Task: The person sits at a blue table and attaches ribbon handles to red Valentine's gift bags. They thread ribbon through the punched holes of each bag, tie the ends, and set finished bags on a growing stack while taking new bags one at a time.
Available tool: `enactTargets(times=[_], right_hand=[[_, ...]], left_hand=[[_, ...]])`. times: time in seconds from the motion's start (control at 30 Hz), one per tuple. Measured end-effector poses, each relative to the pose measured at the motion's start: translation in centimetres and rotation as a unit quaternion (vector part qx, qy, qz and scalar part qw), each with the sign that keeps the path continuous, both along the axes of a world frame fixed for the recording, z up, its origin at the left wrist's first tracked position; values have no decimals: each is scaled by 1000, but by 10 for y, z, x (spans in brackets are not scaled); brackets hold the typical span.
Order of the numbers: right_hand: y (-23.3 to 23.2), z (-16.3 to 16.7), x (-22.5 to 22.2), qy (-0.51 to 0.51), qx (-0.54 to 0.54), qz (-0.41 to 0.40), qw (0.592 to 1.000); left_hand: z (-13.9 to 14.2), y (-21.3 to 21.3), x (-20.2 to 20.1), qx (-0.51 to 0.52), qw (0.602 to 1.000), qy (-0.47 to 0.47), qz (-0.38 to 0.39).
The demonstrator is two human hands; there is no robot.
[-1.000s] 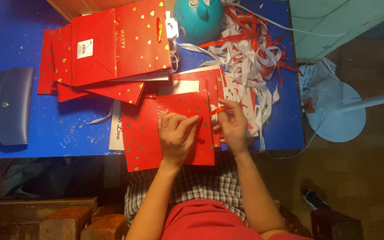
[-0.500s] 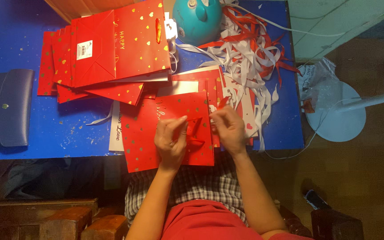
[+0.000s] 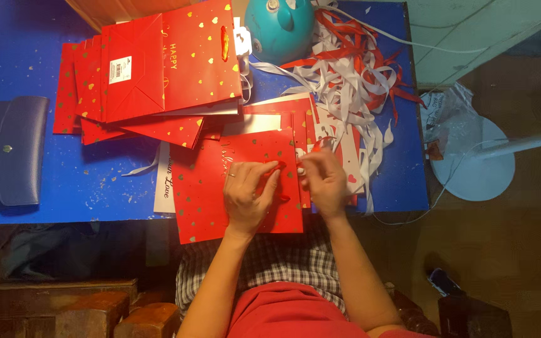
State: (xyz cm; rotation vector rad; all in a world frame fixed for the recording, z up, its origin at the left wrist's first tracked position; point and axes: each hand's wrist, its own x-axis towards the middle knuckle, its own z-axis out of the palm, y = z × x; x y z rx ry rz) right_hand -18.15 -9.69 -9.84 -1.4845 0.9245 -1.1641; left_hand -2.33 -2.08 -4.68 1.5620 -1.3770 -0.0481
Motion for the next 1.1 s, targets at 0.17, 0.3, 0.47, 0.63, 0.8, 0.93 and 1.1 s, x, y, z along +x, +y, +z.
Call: enactTargets(times=[0.17, 0.3, 0.47, 0.63, 0.8, 0.93, 1.1], right_hand=[[-7, -6, -5, -238, 114, -106, 959], [-15, -5, -12, -303, 153, -111, 934], [-16, -1, -25, -330, 214, -75, 916], [-14, 6, -43, -344, 184, -117, 913], [-12, 25, -67, -405, 105, -79, 905], [-8, 44, -80, -424, 26, -33, 904], [0, 53, -61, -55, -13, -68, 996]], left_hand=[[-2, 0, 0, 5, 1000, -3, -4], [-4, 0, 1, 13, 1000, -8, -8], [-5, -2, 2, 40, 998, -37, -22], [-5, -4, 2, 71, 995, -62, -34], [-3, -7, 0, 119, 990, -69, -28], [1, -13, -7, 168, 978, -125, -16], [3, -12, -19, 206, 966, -156, 4]])
